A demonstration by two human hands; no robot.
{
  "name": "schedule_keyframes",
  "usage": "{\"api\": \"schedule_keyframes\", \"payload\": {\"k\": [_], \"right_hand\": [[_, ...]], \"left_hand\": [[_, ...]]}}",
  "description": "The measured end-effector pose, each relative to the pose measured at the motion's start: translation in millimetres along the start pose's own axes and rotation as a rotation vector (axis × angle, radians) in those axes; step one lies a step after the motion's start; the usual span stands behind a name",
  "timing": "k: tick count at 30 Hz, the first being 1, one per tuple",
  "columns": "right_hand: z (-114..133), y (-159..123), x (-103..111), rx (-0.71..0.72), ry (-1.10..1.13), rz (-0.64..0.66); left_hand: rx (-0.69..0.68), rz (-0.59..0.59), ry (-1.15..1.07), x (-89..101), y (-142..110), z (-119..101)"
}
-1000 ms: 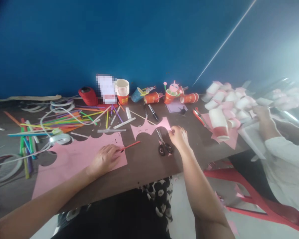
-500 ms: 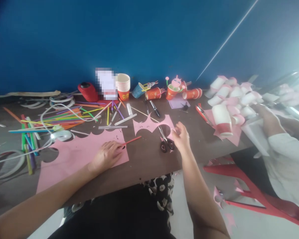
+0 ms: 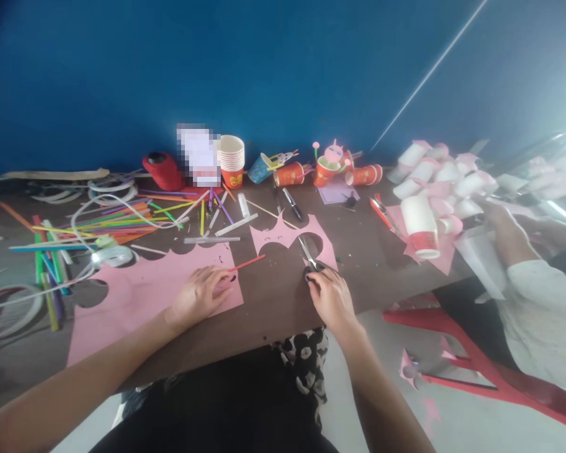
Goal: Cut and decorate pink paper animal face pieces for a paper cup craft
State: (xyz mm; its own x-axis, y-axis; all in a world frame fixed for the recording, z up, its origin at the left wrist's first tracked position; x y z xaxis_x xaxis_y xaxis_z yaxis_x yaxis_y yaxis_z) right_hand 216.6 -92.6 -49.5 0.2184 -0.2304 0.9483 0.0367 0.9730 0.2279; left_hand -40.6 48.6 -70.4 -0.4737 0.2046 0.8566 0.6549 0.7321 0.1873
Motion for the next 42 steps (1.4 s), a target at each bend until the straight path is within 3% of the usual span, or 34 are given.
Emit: {"api": "schedule_keyframes", "payload": {"k": [7, 11, 15, 19, 23, 29, 42], "right_hand": [[0, -2, -6, -0.035, 0.016, 0.003], [2, -7, -11, -0.087, 0.075, -0.041], [30, 2, -16, 0.005, 0.199, -0.097], [73, 28, -28, 0.208, 0.253, -0.075], [94, 61, -40, 0.307, 0.231, -0.044], [98, 91, -54, 0.351, 0.149, 0.033], [125, 88, -54, 0.408, 0.289, 0.084]], "left_hand": [[0.047, -0.038, -0.121, 4.2, -5, -2], [0.126, -0.130, -0.343, 12.2, -8, 6], [0.243, -0.233, -0.602, 17.8, -6, 20], [0.338, -0.189, -0.760, 11.5, -1, 31], [0.344, -0.147, -0.781, 5.2, 1, 34], [0.332, -0.136, -0.808, 3.7, 0, 34], [0.358, -0.135, -0.876, 2.3, 0, 36]]}}
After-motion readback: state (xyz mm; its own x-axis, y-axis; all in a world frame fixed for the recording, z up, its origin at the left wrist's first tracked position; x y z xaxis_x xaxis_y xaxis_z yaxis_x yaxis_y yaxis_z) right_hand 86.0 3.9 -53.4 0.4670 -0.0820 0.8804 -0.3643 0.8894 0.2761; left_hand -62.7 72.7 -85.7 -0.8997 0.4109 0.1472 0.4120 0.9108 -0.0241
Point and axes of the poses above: each hand's wrist, its own y-axis towards the middle knuckle, its own x-axis out of the back of the hand, z = x × y, the point moved 4 cm from there along y, towards the middle knuckle, and after that the axes turned 15 degrees about x, right-handed, at the moved point
